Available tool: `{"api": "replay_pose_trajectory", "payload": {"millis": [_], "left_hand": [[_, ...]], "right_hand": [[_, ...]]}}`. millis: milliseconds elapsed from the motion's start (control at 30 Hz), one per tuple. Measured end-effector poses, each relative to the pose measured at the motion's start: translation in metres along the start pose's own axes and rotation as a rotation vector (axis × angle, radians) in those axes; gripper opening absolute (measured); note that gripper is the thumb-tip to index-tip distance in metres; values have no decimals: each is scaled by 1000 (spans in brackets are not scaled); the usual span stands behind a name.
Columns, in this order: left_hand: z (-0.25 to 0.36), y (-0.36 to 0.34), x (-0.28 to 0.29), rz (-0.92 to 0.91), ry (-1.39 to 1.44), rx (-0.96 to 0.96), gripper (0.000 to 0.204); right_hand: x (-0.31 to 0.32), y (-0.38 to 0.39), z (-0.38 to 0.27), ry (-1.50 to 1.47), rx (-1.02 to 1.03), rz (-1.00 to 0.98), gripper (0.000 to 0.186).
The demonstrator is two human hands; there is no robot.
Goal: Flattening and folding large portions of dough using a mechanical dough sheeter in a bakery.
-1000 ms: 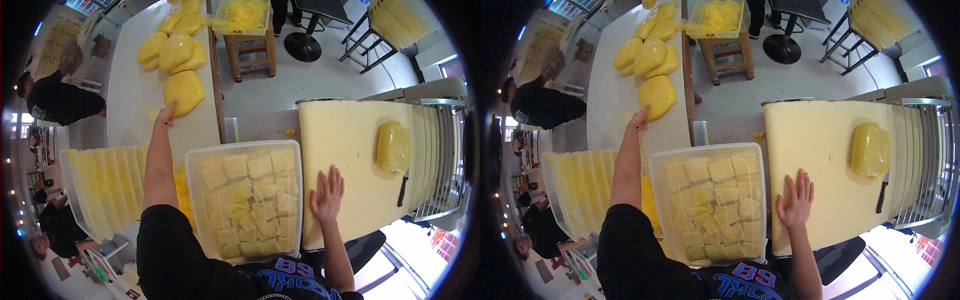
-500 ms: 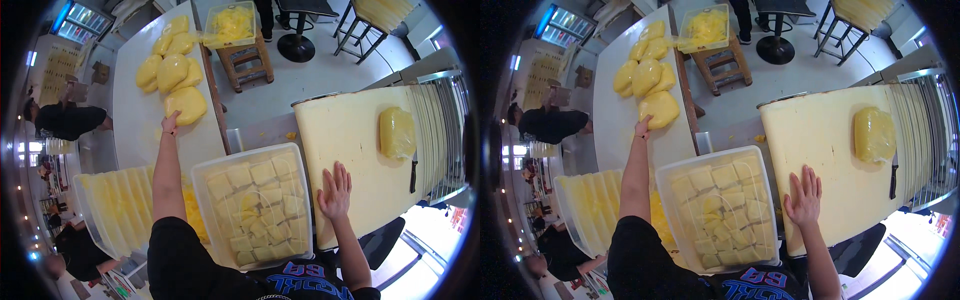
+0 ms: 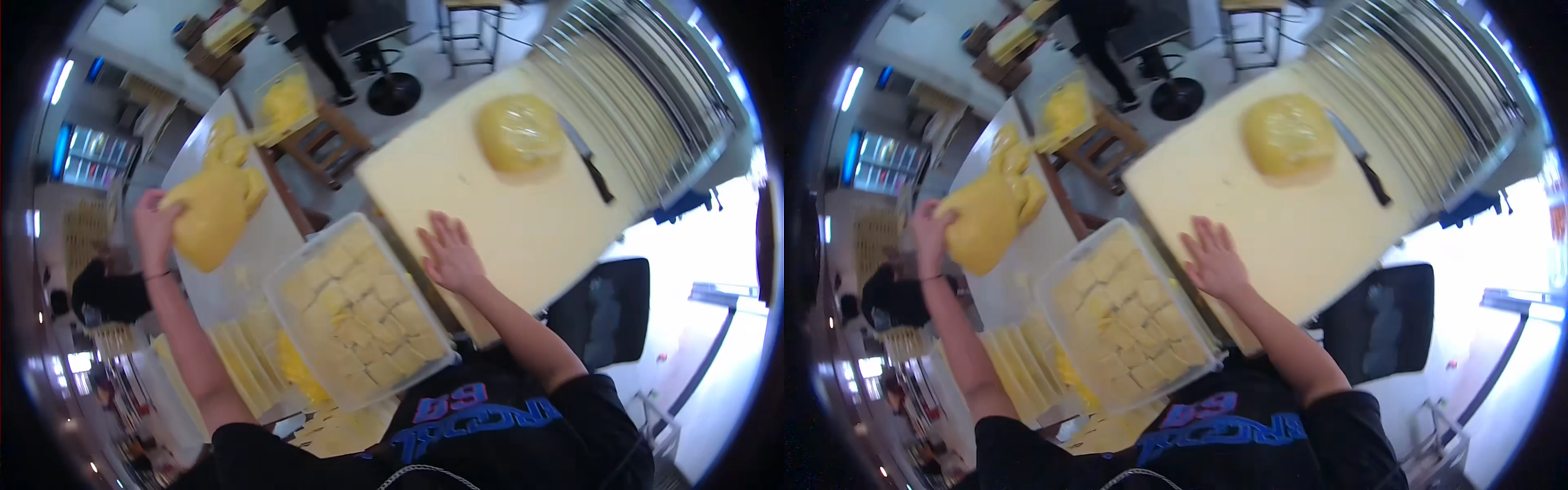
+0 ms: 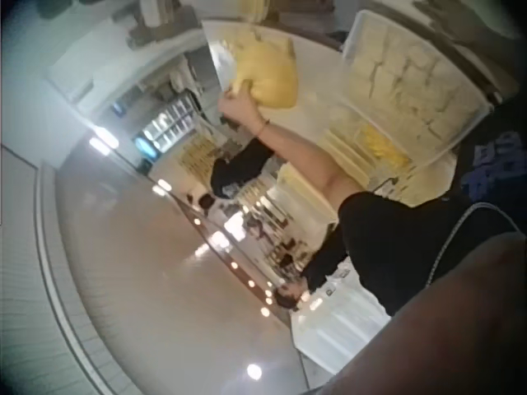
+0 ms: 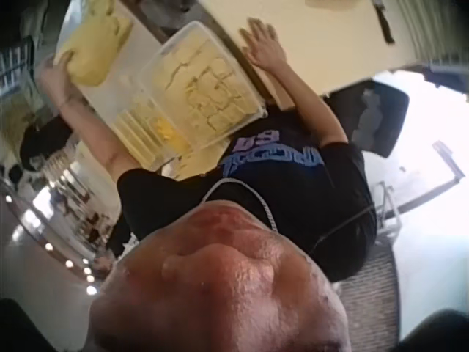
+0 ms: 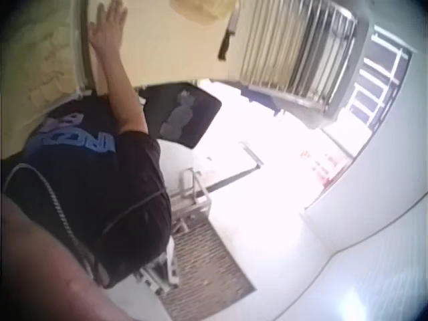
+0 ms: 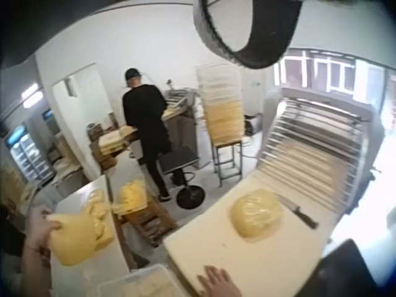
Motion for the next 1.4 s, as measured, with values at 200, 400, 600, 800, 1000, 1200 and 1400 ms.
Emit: {"api": "replay_pose_trajectory", "payload": {"millis": [200,400,600,800,1000,1200,1400], "left_hand": [[255,83,42,205,-53,-179,45],[351,203,-40,124,285,-463,63],[298,324,-271,-442,168,-285,68],[268,361,-334,-785,319,-23,75],[274,390,-391,-726,136,-515,82],[263,410,-475,-580,-103,-770,85],[248,418,-474,-400,-143,-785,71]], "right_hand": [[75,-43,-21,-1024,16,4,67],[303,-41,-15,-1676,134,544,97],[248,21,160,-861,-236,233,80],[151,109,281,-125,-600,183,63],[100,189,253,308,-371,181,67],[92,186,249,191,-465,-139,77],[94,183,243,157,-479,-213,80]]}}
Point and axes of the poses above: each hand's wrist, its own y-axis away from the middle knuckle, its own x-axis out of the back of the hand, z = x × y, the point moved 4 cm from there along -y, towards the middle knuckle, and after that the axes turned 8 degrees about y, right-handed, at the moved point
